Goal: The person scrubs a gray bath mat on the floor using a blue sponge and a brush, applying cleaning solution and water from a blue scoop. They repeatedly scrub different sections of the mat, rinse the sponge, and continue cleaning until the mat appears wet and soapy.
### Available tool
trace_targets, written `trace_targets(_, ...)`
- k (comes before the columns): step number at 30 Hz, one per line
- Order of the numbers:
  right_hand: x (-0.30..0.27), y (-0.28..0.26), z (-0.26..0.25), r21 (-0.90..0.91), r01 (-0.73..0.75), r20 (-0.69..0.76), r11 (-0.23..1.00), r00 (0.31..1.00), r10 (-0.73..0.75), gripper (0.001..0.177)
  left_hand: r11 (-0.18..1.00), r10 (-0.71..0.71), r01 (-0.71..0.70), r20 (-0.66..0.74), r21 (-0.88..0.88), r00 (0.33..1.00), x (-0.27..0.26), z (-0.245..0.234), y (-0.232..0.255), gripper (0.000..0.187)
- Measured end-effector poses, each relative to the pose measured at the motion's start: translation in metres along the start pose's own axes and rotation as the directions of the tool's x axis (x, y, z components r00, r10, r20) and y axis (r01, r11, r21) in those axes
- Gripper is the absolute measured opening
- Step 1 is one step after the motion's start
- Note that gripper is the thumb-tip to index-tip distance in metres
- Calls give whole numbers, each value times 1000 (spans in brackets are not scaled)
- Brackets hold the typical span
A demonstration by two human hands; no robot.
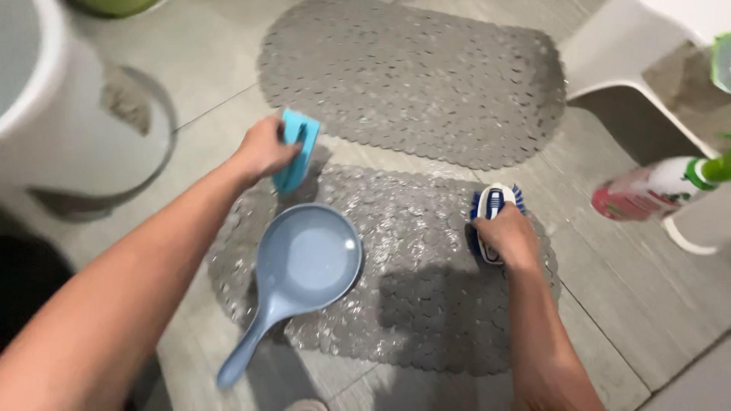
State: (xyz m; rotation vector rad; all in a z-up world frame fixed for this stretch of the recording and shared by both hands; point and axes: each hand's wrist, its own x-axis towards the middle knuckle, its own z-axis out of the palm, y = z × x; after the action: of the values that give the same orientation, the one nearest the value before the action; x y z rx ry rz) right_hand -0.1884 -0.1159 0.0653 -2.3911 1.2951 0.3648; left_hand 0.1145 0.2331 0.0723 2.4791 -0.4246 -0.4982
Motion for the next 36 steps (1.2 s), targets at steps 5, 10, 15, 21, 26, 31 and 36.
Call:
trace_targets(5, -22, -27, -23, -57, 150, -30, 987, 988, -152, 76, 890, -116, 14, -195, -455, 974, -43, -7, 49, 27)
trace_targets(10, -61, -118, -65, 179, 612, -71, 770, 789, -611, 63, 866, 21, -156, -278, -475, 960, -96, -7, 97, 27)
trace_targets(15, -140, -169, -18, -121, 725, 472, 678, 642, -604, 39, 967, 169, -233, -434, -98, 885, -149, -58, 86, 34)
trace_targets(21, -243, -123, 82, 429, -398, 903, 811, 186, -387, 80, 989, 126, -149, -486, -8, 865, -232, -91, 16, 39)
trace_targets(26, -266, -159, 166, 551, -746, 788, 375, 315, -529, 60, 915, -294, 90, -498, -392, 816, -257, -65, -21, 34)
trace_targets(31, -224, -134, 160, 554, -685, 822, 473, 361, -440, 37, 902, -354, 182, -430, -390, 830, -244, -18, -38, 35)
trace_targets(36, -151, -35, 85, 526, -306, 812, 794, 458, -361, 32, 992, 90, -119, -390, -50, 916, -235, 27, -25, 41)
